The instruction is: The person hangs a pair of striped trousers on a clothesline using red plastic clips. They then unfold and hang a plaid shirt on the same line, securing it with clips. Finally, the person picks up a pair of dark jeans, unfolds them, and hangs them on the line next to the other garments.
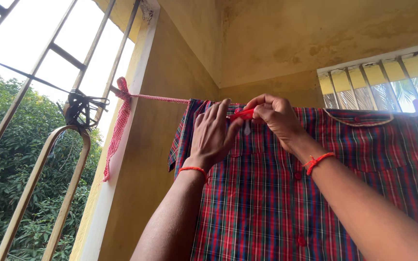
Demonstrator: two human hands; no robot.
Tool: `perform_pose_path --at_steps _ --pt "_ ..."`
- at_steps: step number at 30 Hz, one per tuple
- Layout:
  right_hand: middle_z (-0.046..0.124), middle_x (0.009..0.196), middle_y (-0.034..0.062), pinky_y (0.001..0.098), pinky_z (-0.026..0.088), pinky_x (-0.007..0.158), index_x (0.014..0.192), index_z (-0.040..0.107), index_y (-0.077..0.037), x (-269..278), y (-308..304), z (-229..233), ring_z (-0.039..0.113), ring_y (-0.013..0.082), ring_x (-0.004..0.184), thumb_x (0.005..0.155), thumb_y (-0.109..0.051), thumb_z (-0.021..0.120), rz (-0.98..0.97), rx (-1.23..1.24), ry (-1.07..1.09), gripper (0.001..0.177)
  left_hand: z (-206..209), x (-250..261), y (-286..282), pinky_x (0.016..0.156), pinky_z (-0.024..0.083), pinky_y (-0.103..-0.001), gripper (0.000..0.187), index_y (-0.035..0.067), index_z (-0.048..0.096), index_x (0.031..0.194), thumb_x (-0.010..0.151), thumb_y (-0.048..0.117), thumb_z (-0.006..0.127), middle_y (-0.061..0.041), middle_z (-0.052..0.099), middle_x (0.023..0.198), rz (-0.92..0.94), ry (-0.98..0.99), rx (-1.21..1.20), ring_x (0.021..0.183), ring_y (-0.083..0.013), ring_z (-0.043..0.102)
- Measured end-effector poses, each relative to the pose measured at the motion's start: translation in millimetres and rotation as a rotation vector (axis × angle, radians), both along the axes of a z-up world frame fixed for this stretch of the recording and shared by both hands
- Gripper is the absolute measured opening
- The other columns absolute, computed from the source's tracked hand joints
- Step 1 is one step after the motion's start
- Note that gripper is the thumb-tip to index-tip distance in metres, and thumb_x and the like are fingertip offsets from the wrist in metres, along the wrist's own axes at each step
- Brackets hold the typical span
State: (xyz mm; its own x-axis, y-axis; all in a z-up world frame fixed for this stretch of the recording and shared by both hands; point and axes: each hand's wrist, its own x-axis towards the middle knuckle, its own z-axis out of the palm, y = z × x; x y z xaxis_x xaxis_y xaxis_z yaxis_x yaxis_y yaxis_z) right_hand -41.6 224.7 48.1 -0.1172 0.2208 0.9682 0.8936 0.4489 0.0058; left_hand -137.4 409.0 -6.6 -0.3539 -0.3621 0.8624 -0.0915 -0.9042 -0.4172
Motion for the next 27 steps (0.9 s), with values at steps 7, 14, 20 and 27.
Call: perform_pose_path --at_steps 7,14,20,27 --pt "0.076 0.098 0.006 0.0261 0.057 0.084 0.108 0.071 -0.001 -15.7 -0.1 36.7 0.071 0.0105 0.089 0.085 -0.004 0.075 -0.03 -0.029 -0.057 0.024 69.6 19.9 40.7 0.106 0.04 -0.052 0.041 0.006 0.065 0.13 0.098 0.026 0.048 -0.013 0.066 0.131 0.0 -0.004 -0.253 0.134 -0.0315 0.053" --pt "0.079 0.102 0.0081 0.027 0.058 0.089 0.111 0.074 -0.002 -18.9 8.5 83.1 0.074 0.0117 0.095 0.084 -0.006 0.079 -0.124 -0.053 -0.038 0.027 127.3 26.4 83.2 0.107 0.034 -0.066 0.033 0.015 0.067 0.119 0.098 0.032 0.048 -0.007 0.068 0.126 0.151 0.313 -0.409 0.133 -0.0268 0.051" --pt "0.081 0.095 0.0109 0.0295 0.06 0.082 0.105 0.076 0.0 -31.5 27.1 119.1 0.076 0.0141 0.087 0.083 -0.004 0.079 -0.333 -0.066 -0.06 0.023 133.0 8.2 100.2 0.113 0.029 -0.071 0.031 0.018 0.071 0.111 0.102 0.032 0.045 -0.004 0.073 0.122 0.272 0.421 -0.531 0.127 -0.0247 0.061" --pt "0.08 0.092 0.0123 0.0346 0.061 0.069 0.102 0.072 0.0 -50.1 77.5 134.7 0.078 0.0152 0.082 0.085 -0.004 0.076 -0.53 -0.117 -0.123 0.018 124.3 10.7 130.4 0.105 0.038 -0.055 0.027 0.014 0.07 0.108 0.1 0.031 0.05 -0.005 0.071 0.119 0.241 0.206 -0.432 0.123 -0.0263 0.059"
